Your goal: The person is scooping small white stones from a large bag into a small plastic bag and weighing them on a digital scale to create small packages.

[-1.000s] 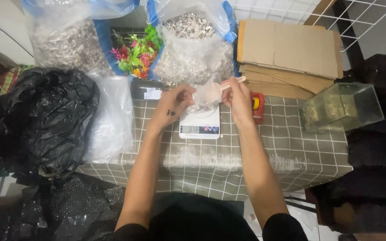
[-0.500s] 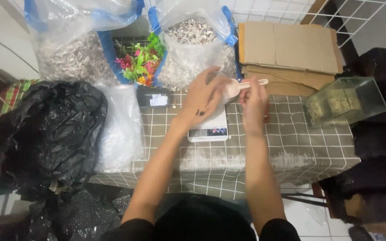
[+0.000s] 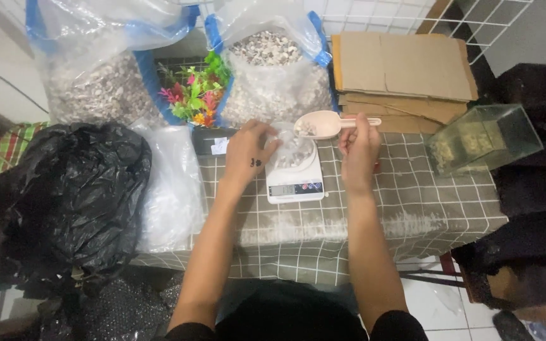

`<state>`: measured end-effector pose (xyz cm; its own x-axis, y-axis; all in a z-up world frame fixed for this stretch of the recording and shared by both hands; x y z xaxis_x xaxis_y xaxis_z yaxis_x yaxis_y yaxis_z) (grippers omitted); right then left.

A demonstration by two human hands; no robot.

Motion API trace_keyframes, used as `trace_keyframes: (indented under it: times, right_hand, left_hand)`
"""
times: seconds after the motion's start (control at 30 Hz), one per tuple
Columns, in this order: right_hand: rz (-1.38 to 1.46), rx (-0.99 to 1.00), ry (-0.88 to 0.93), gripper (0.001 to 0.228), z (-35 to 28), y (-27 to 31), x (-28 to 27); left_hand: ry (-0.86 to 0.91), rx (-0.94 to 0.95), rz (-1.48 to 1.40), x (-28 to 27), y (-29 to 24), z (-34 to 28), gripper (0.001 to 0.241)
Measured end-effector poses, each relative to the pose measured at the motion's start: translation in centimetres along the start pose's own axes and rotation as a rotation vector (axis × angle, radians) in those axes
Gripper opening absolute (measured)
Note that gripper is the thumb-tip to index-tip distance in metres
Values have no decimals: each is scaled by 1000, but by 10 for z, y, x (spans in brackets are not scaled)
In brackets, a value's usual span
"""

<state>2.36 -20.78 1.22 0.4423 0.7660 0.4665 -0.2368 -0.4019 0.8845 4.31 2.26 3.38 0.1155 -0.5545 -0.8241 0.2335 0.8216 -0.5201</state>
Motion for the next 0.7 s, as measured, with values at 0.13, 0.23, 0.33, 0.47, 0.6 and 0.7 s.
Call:
trace_keyframes:
  times: [0.13,0.23,0.33,0.47,0.6,0.7]
  right_hand:
    - [8,-7,-19,34,5,-8,0]
    - [117,-37,-55,29,17,-9,15]
    - [148,-138,3,34,38,-1,48]
    - [-413,-518,336,23,41,19,96]
    - [-626,-695,476,26,30,24,91]
    - [-502,-805,338,23,35,18,61]
  left_hand:
    - [0,83,-49,-16,-17,-2,18]
    - [-150,215,-123,-34,-34,2,14]
    - [-293,274,-253,-38,-37,16,31]
    - [-341,226,-413,-30,-21,32,53]
    - [-455,195,-400,-23,-6,33,44]
    - [-500,226,-386,-22,-2,34,38]
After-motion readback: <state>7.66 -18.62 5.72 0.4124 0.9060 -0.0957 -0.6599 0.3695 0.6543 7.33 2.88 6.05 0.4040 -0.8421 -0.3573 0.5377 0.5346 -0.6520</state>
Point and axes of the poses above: each hand's wrist, its own z-axis towards the middle knuckle, its own x-axis out of the palm, y = z × x, the point moved 5 cm from there along z, towards the middle knuckle, and after that the axes turned 12 degrees about z, right-handed, at the moved point
